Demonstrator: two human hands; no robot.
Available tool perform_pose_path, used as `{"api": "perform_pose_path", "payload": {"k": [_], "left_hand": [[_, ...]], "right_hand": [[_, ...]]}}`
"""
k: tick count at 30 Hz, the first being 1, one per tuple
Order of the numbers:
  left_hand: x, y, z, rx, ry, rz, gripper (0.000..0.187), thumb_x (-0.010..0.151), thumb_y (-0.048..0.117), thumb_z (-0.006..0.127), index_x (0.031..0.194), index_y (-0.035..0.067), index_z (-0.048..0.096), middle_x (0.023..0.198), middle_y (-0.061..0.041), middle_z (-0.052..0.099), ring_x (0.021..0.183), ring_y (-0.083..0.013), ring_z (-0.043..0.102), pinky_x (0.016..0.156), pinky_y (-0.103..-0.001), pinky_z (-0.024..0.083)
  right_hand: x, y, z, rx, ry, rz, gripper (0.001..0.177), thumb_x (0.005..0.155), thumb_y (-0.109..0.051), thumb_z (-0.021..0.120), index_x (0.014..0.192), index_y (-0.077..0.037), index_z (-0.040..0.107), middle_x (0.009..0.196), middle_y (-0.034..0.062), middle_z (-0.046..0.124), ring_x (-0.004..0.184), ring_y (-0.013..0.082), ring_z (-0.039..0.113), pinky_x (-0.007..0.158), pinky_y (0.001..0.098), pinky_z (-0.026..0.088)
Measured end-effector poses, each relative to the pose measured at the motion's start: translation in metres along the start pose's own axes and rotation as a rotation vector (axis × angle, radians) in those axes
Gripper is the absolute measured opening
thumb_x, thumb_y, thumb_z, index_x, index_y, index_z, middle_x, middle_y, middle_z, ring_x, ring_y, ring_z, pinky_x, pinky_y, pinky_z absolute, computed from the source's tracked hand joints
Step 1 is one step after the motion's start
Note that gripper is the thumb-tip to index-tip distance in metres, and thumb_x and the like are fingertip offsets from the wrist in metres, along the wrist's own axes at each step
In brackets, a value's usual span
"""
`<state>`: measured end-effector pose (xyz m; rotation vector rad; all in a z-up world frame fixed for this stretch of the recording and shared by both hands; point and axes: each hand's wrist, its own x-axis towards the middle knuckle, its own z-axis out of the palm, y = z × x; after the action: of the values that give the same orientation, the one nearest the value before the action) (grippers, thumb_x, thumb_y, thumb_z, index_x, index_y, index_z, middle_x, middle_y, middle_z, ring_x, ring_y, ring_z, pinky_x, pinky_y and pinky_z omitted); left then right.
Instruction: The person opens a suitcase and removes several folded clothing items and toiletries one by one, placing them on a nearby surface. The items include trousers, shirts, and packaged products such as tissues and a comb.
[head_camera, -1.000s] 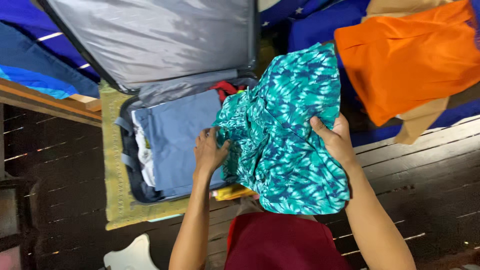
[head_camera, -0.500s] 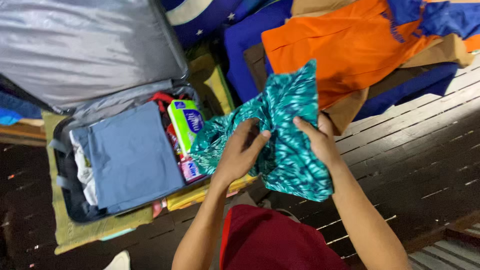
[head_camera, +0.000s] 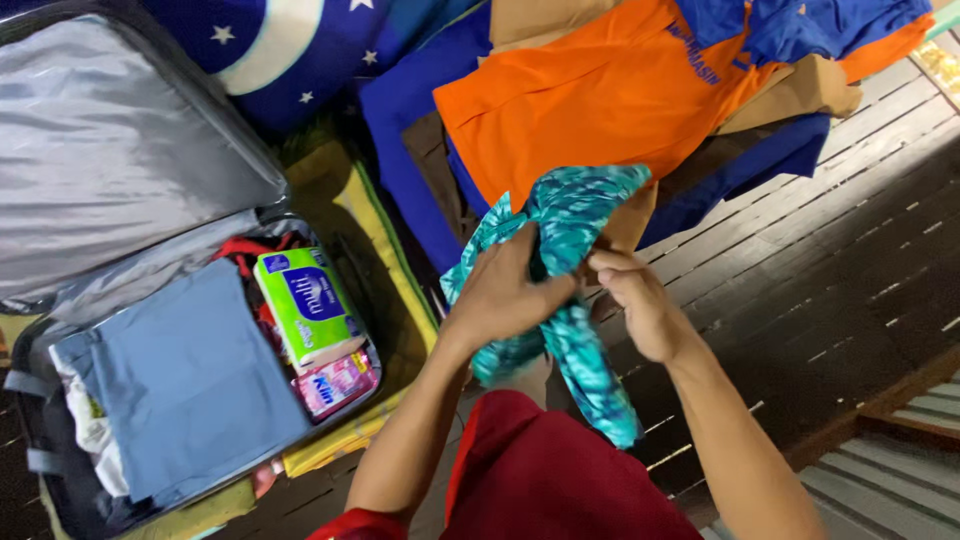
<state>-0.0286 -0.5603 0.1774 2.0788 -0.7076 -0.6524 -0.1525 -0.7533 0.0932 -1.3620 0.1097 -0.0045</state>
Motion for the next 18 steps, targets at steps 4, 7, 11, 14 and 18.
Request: {"api": "perform_pose_path", "payload": {"k": [4, 7, 11, 14, 18], "left_hand": [[0.048, -0.023, 0.007, 0.139, 0.169, 0.487, 0.022, 0.086, 0.014, 0.06, 0.099, -0.003, 0.063, 0.12, -0.033, 0.066, 0.111, -0.0485, 0.062, 0.096, -0.051, 0.047], [0.086, -0.036, 0.013, 0.128, 0.267, 0.748, 0.009, 0.093, 0.006, 0.057, 0.096, -0.003, 0.059, 0.136, -0.033, 0.059, 0.12, -0.0479, 0.057, 0.105, -0.049, 0.046], [0.143, -0.032, 0.018, -0.221, 0.228, 0.745, 0.01, 0.097, 0.006, 0.056, 0.102, -0.002, 0.059, 0.132, -0.023, 0.062, 0.114, -0.0367, 0.059, 0.104, -0.043, 0.047], [0.182, -0.016, 0.032, -0.374, 0.182, 0.695, 0.015, 0.086, 0.01, 0.071, 0.095, 0.001, 0.064, 0.107, -0.014, 0.065, 0.105, -0.0294, 0.063, 0.099, -0.039, 0.049], [0.221, 0.006, 0.039, -0.739, 0.132, 0.758, 0.015, 0.089, 0.017, 0.073, 0.092, 0.004, 0.066, 0.096, -0.008, 0.068, 0.09, -0.0211, 0.062, 0.088, -0.033, 0.048]], "right_hand": [[0.029, 0.022, -0.058, 0.034, 0.166, 0.008, 0.027, 0.097, -0.016, 0.057, 0.11, 0.005, 0.066, 0.098, 0.0073, 0.06, 0.094, 0.0185, 0.058, 0.086, 0.0353, 0.052], [0.047, 0.038, -0.083, 0.147, 0.223, -0.02, 0.025, 0.1, -0.016, 0.059, 0.116, 0.002, 0.065, 0.106, 0.0099, 0.067, 0.098, 0.0217, 0.066, 0.085, 0.0345, 0.053], [0.074, 0.045, -0.1, 0.436, 0.316, 0.206, 0.03, 0.102, -0.021, 0.056, 0.123, 0.0, 0.063, 0.112, 0.0102, 0.067, 0.102, 0.0229, 0.066, 0.088, 0.0365, 0.053], [0.096, 0.039, -0.114, 0.556, 0.31, 0.256, 0.035, 0.102, -0.024, 0.053, 0.126, 0.0, 0.062, 0.118, 0.011, 0.066, 0.107, 0.0243, 0.065, 0.092, 0.0384, 0.052], [0.111, 0.031, -0.135, 0.62, 0.373, 0.187, 0.041, 0.103, -0.027, 0.05, 0.131, 0.0, 0.061, 0.125, 0.012, 0.065, 0.114, 0.0261, 0.063, 0.098, 0.0409, 0.051]]}}
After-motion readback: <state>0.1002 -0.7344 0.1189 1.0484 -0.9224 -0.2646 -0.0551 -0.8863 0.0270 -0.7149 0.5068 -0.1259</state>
